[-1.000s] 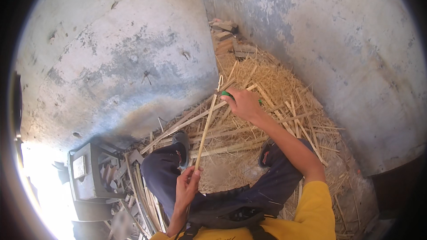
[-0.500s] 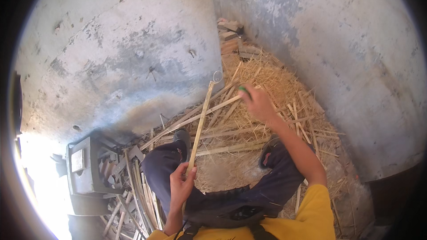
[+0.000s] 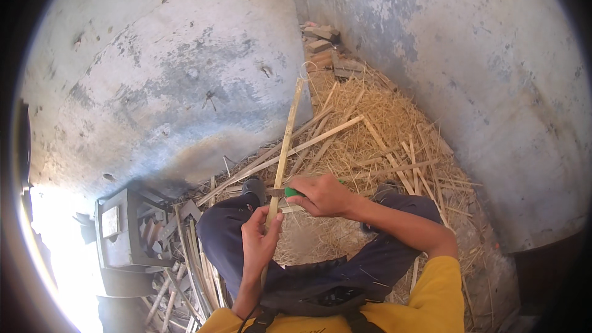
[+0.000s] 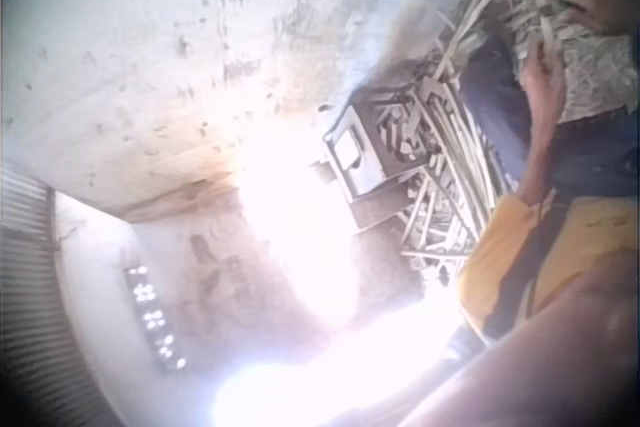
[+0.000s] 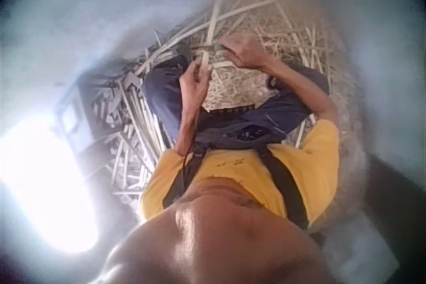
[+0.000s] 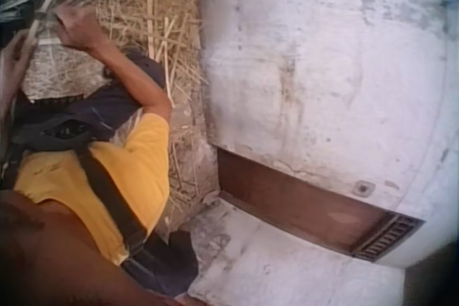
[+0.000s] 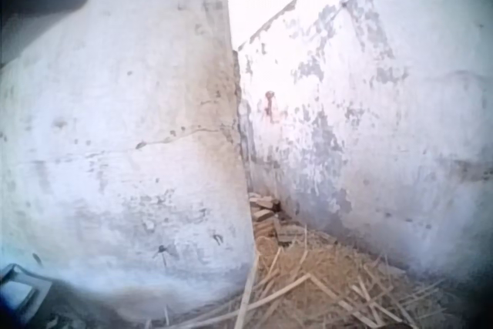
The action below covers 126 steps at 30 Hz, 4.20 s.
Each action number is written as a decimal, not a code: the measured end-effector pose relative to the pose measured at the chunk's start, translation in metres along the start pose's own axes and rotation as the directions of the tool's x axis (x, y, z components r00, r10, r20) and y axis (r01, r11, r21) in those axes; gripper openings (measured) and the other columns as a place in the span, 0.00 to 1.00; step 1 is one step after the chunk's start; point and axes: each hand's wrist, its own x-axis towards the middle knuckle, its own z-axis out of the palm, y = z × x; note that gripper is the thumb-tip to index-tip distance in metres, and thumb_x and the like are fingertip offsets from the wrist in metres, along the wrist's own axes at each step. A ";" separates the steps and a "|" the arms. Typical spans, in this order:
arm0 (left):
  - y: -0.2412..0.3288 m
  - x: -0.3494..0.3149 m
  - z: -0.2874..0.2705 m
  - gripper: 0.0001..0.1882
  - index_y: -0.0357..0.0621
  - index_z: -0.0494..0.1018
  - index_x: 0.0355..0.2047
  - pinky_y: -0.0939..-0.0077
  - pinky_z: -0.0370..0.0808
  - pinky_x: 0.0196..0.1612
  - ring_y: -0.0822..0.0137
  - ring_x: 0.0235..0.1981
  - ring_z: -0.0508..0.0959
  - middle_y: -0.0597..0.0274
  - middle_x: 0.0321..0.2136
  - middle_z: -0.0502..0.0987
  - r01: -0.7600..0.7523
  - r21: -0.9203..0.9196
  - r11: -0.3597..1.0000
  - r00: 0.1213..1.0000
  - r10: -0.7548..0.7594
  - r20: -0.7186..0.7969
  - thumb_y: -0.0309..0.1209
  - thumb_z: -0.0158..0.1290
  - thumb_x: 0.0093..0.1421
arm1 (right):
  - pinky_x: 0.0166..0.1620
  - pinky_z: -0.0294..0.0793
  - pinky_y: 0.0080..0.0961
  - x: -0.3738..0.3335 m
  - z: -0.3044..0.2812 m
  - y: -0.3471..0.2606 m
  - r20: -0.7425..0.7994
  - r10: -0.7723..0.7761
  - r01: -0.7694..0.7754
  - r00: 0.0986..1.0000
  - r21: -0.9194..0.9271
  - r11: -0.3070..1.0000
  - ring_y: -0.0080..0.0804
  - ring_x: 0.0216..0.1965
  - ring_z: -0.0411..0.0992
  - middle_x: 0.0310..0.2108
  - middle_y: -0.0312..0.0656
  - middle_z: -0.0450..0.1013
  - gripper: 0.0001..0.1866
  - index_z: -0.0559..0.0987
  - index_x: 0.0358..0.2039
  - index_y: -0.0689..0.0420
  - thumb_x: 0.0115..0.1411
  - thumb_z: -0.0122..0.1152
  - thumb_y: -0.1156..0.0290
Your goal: The person shaves a long thin strip of bamboo by hand using a small green-handled knife, repeatedly pulling the blade along the length of the wood while seated.
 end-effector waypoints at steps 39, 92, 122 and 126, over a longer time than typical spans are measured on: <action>-0.041 -0.045 -0.021 0.11 0.37 0.75 0.47 0.83 0.57 0.19 0.84 0.17 0.61 0.77 0.20 0.65 0.373 -0.194 0.907 0.883 -0.283 0.374 0.33 0.50 0.75 | 0.27 0.62 0.25 -0.003 -0.095 0.173 -0.301 0.692 -0.684 0.656 0.151 0.714 0.23 0.22 0.63 0.21 0.32 0.68 0.21 0.80 0.46 0.60 0.77 0.50 0.53; -0.045 -0.053 -0.026 0.18 0.50 0.58 0.27 0.79 0.54 0.18 0.78 0.16 0.55 0.74 0.18 0.56 0.650 -0.156 0.744 0.633 -0.417 0.652 0.37 0.32 0.76 | 0.20 0.62 0.27 -0.010 -0.108 0.177 -0.413 0.587 -0.684 0.696 -0.134 0.717 0.23 0.15 0.61 0.17 0.33 0.67 0.23 0.83 0.47 0.57 0.78 0.47 0.52; -0.041 -0.001 -0.013 0.25 0.33 0.71 0.38 0.72 0.78 0.35 0.67 0.25 0.76 0.61 0.25 0.71 0.298 0.025 0.954 0.601 -0.208 0.772 0.42 0.34 0.81 | 0.35 0.73 0.35 0.011 -0.099 0.071 -0.210 0.345 -0.368 0.915 -0.083 0.926 0.31 0.27 0.73 0.24 0.43 0.75 0.18 0.85 0.35 0.61 0.66 0.70 0.56; -0.050 -0.003 -0.011 0.24 0.31 0.74 0.43 0.73 0.79 0.33 0.71 0.22 0.76 0.65 0.20 0.68 0.312 -0.013 0.950 0.620 -0.193 0.760 0.42 0.36 0.78 | 0.26 0.67 0.29 0.011 -0.091 0.070 -0.265 0.447 -0.436 0.854 0.103 0.894 0.26 0.21 0.68 0.21 0.39 0.72 0.18 0.84 0.33 0.60 0.70 0.65 0.56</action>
